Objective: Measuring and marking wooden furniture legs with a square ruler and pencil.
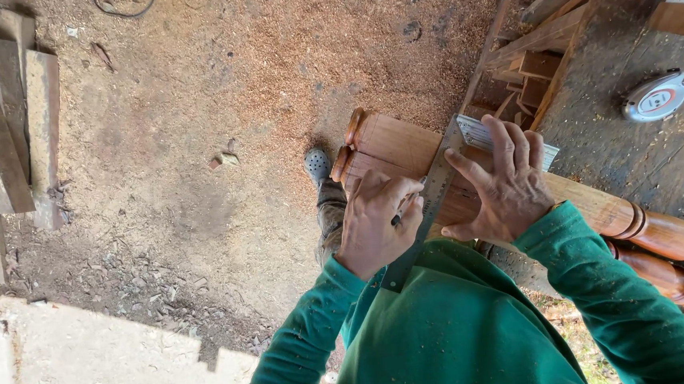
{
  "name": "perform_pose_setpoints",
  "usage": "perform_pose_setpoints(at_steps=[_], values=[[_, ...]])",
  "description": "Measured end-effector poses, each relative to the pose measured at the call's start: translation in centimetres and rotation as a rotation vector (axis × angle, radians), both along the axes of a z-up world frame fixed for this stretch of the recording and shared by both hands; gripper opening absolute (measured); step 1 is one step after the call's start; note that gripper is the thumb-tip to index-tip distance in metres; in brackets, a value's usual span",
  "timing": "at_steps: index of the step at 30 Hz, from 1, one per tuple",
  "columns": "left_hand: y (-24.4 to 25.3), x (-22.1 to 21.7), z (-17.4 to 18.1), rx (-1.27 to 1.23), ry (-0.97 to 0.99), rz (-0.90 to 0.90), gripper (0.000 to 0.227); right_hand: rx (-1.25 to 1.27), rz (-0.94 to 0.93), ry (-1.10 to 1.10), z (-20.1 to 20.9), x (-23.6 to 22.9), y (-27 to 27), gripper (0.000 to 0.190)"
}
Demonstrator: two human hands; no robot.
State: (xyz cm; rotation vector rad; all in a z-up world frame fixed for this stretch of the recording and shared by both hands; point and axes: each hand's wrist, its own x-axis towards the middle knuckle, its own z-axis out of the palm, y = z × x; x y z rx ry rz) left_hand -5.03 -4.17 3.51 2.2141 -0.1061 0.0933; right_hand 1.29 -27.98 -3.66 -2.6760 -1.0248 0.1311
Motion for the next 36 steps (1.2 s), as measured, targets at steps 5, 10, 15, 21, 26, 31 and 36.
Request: perform_pose_setpoints(at_steps=[5,10,15,21,26,31,36], values=[[0.3,-1.8,-0.2,-0.039,0.028,0.024,0.015,0.021,-0.004,-0.003,0.0,0.0,0.1,0.127],[1.1,-3.9,0.8,-0.011,0.098,0.041,0.013,0.028,0.005,-0.015,0.3,0.0,0.3,0.124],[2.4,-5.8,1.5,-0.027,0.246,0.031,0.020,0.042,0.015,-0.086,0.4,0.1,0.5,0.127],[0.6,-9.4,-1.3,-0.182,0.429,0.073,0.027,0.029,-0.001,-0.019,1.5,0.2,0.4,0.125],[-1.4,-10.5,-5.7,-0.801,0.693,0.166,0.021,0.203,-0.032,0.008,1.4,1.8,-0.4,0.120],[2.6,-10.1,-2.7,-0.885,0.596,0.282,0.010,0.481,-0.194,-0.186,6.1,1.1,-3.9,0.083],[6.8,-10.6,-1.5,-0.727,0.251,0.394,0.028,0.332,-0.498,-0.261,5.1,-3.6,-12.1,0.050]])
